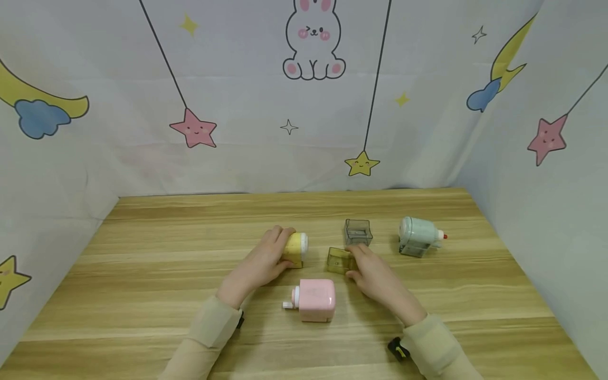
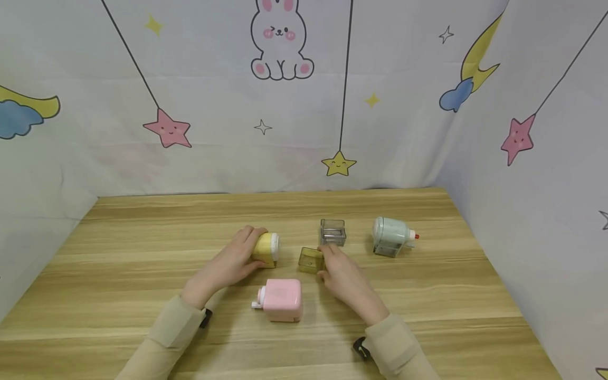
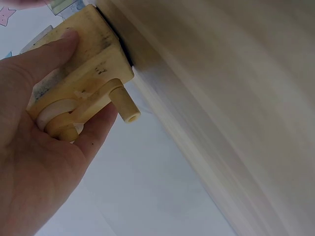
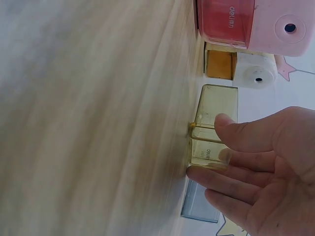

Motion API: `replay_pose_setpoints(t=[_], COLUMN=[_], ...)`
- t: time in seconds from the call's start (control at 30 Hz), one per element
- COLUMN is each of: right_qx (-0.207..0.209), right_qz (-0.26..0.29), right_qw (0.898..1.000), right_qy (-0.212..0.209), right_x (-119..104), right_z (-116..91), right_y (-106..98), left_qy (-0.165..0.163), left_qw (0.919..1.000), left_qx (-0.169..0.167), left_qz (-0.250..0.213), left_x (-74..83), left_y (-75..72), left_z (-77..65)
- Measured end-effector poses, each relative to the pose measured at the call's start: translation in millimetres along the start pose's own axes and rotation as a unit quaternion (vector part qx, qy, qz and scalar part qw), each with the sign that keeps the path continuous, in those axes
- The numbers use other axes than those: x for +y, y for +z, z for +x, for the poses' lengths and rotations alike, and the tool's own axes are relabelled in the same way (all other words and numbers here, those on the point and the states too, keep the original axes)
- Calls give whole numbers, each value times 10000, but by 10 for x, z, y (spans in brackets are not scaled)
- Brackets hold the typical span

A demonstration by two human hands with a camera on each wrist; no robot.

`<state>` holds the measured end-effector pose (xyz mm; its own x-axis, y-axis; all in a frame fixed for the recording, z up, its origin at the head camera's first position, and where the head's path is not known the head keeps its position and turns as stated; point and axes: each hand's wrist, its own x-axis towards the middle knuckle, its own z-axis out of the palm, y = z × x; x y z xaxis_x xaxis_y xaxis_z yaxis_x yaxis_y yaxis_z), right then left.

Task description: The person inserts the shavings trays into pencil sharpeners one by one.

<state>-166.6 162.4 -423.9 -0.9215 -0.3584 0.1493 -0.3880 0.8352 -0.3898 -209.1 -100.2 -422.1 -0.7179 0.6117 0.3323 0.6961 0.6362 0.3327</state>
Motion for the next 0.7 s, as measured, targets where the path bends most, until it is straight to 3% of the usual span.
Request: replay_pose_setpoints(t=[0.7], right_qx=[-32], right_qz=[55], right_qw=[10000], right_qy=[12], right_x=[-60], right_z=[64], right_y=[17], left_qy=[68], left_qw=[10000], left_qx=[-64], left_qz=[14], left_x=[8], left_y=[48], left_z=[56])
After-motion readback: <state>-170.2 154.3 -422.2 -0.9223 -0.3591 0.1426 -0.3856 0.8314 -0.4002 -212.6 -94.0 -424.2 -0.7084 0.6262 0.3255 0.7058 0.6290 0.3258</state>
